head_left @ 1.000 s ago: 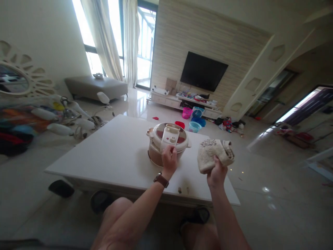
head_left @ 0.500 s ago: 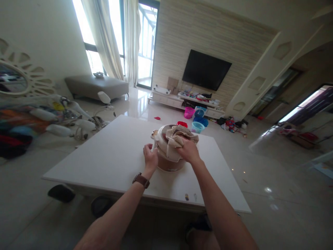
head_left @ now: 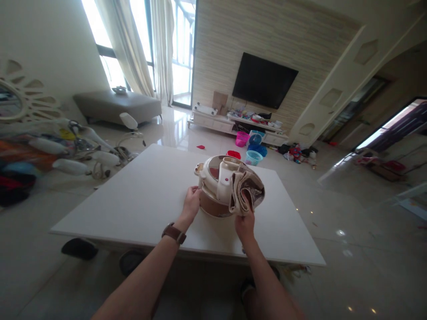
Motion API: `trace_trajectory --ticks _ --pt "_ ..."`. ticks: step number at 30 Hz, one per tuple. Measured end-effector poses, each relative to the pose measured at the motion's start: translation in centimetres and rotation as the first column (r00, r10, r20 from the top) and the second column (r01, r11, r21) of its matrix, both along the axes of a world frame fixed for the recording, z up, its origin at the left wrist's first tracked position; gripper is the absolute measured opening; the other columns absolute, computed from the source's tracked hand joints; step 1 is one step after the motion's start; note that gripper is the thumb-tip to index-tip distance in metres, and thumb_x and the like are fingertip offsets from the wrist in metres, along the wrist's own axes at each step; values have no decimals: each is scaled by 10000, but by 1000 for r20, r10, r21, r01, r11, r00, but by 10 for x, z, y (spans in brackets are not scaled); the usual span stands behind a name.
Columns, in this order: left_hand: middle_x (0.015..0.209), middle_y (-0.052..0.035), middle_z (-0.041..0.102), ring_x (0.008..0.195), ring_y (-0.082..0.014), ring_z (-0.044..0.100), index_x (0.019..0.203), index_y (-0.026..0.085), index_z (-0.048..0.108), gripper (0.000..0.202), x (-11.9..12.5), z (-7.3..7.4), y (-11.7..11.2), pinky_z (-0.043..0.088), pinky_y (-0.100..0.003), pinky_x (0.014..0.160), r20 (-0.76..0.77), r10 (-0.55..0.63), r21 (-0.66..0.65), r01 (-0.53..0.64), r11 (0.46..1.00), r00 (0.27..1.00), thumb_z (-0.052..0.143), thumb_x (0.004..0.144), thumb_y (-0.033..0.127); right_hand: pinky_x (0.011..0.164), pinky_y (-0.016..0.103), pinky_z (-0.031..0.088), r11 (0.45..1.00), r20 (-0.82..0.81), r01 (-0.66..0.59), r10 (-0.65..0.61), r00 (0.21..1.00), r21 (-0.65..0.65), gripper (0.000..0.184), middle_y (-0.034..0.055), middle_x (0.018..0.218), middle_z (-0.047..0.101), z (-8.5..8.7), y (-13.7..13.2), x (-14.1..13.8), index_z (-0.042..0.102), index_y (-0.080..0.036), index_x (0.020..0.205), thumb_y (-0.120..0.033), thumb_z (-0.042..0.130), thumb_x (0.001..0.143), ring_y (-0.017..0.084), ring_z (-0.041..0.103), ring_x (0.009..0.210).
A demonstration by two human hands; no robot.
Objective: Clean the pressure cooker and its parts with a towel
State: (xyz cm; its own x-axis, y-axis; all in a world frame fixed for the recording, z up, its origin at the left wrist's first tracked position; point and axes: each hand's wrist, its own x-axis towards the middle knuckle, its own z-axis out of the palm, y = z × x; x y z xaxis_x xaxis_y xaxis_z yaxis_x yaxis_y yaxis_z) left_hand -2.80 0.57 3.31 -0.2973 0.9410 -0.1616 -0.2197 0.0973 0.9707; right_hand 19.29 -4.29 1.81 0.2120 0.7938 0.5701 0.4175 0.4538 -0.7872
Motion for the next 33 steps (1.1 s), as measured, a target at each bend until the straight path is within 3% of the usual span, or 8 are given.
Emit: trace_trajectory --ticks 3,7,10,14,18,27,30,33 --pt "925 -62 702 830 -208 680 1100 196 623 377 3 1 1 519 -319 711 42 -14 -20 15 1000 999 643 801 424 1304 528 329 993 -158 108 -113 981 -38 541 135 1511 659 6 24 9 714 -189 1340 -396 697 840 273 510 1523" --pt "905 -53 709 806 -188 682 1030 194 655 374 7 -4 5 519 -293 704 86 -36 17 35 999 996 653 812 497 1222 510 444 958 -311 220 -269 911 -185 577 167 1393 721 9 48 19 716 -168 1273 -513 713 811 298 628 1389" --pt "837 -24 665 751 -165 639 908 200 623 384 8 -12 8 520 -292 714 21 17 37 -18 999 1000 669 816 570 1229 527 429 951 -317 220 -281 906 -217 569 173 1380 722 0 33 2 703 -168 1274 -523 675 831 302 623 1386" --pt "719 7 579 709 -168 585 761 222 559 452 7 -20 11 520 -298 699 -67 36 64 -31 997 997 666 820 656 1324 553 270 961 -294 164 -227 929 -223 564 173 1518 630 -16 -10 -46 630 -181 1397 -441 592 898 271 465 1544" --pt "705 -2 572 695 -166 557 689 224 540 505 4 -20 10 512 -289 676 -117 28 88 -17 996 993 683 803 695 1330 565 267 964 -269 98 -166 949 -246 515 161 1458 670 -14 -22 -68 639 -205 1373 -435 543 922 264 440 1558" --pt "681 -1 573 665 -156 557 692 208 590 520 9 -14 10 513 -290 676 -91 36 75 -30 997 995 693 790 708 1190 507 486 932 -359 205 -309 881 -299 616 153 1403 706 11 32 8 688 -204 1275 -614 669 815 301 602 1406" --pt "687 -10 593 674 -163 580 695 208 596 514 10 -14 10 521 -295 684 -83 23 80 -17 997 996 684 809 701 1173 509 500 930 -370 212 -319 873 -300 629 154 1346 735 7 26 9 695 -187 1262 -648 667 835 310 600 1409" --pt "701 -20 619 684 -171 598 706 204 613 506 10 -13 10 530 -300 684 -87 11 95 -2 995 996 681 823 692 1178 502 494 912 -321 220 -335 886 -346 591 163 1293 757 -4 8 -15 712 -188 1227 -653 624 873 316 593 1418"
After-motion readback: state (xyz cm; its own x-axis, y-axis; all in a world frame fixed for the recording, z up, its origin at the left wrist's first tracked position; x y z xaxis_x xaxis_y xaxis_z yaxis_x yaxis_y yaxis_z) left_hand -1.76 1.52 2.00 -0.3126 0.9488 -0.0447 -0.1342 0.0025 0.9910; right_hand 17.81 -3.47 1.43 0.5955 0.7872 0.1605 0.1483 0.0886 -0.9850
